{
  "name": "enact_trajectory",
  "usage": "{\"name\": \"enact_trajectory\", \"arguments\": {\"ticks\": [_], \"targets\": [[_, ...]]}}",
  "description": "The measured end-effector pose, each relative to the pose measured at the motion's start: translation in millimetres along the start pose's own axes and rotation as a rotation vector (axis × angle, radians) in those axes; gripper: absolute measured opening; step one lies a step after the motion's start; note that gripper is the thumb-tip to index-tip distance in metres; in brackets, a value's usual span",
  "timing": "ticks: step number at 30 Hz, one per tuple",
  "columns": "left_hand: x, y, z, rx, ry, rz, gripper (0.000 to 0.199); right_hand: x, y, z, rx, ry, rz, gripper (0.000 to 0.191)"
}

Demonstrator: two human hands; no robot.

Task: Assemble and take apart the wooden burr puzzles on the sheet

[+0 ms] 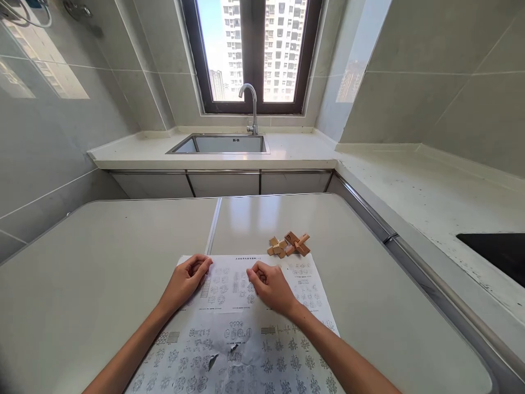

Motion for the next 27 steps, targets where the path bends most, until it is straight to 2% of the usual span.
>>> {"name": "enact_trajectory", "arguments": {"ticks": [14,27], "targets": [[1.6,3.5,-1.1,-0.024,-0.047,0.0,0.042,4.1,5.0,0.5,0.038,-0.021,0.038,0.04],[0.9,-4.7,-4.9,-0.053,-0.082,-0.037,0.044,5.2,4.6,-0.2,0.07,-0.058,0.005,0.041]]}}
Point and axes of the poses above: each hand's wrist, its own z-axis away from the middle knuckle, its own x-axis out of the palm, y = z × x, the point moved 8 cm from there along -z, towards the middle knuckle, and after that the axes turned 3 degrees about z, right-handed, at the moved point
